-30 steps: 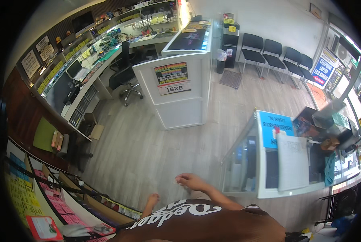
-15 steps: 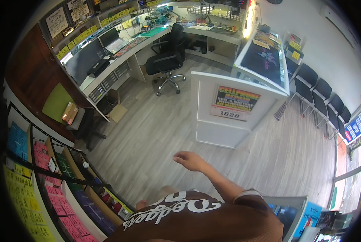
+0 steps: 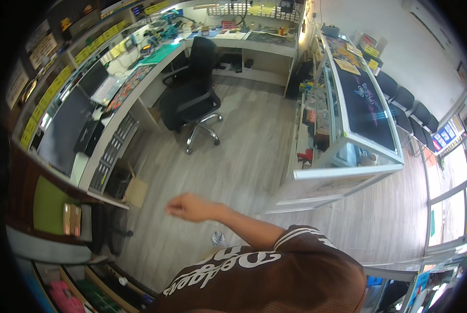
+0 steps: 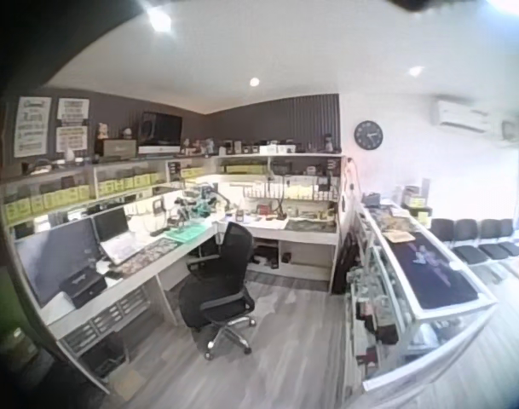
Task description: The person picks up a package of instant coffee and places it on the counter. They then pick up a pack of plastic cups, walk to the counter, and place them down. The person opens the cup pack, removes several cups, and places them into a plastic bag. Finally, they arrange the coffee packets on the counter.
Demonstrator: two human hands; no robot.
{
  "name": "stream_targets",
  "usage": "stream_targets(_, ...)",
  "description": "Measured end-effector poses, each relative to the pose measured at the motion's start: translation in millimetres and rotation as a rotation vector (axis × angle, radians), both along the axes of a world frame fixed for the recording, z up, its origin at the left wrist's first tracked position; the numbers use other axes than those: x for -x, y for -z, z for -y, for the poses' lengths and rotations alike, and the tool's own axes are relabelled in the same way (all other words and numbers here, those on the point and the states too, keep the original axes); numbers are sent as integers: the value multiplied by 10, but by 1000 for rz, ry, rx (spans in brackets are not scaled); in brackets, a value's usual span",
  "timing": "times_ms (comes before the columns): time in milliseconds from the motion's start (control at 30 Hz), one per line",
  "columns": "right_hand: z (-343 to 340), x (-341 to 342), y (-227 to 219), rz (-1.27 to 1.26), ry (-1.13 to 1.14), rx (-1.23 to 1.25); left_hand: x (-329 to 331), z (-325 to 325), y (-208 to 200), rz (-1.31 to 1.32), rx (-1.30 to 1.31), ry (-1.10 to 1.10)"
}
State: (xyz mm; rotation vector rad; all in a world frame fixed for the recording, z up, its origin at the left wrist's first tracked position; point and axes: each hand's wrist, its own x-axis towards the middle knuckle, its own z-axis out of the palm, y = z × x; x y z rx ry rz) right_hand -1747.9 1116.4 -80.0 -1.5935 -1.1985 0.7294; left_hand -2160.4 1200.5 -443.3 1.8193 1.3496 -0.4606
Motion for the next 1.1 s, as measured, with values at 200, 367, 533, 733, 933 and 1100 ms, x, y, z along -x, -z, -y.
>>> stream_targets(200,-362,-2885,-1044,-217,917,-1002,-2801,-2843,-282,504,123,-514)
stream_targets(367,315,-4501,-699,143,1466,-1061,-6264,-2549,-1831,891,277,-78)
stream_targets(533,199,-5654,58,128,1498,-647,-7869,-2258,-1936,866,398,197)
stream_targets(733,-454,-6191,611,-186,1040,-129,-9288,-2278,-2024,592,407,461)
stream_targets(933,-803,-7450,336,-189,660,47,-11228,-2349,-1862,728,612,472)
stream_targets(1100,-574,-9173,345,-161,967,140,-13112,-2194,-1811,780,622,461)
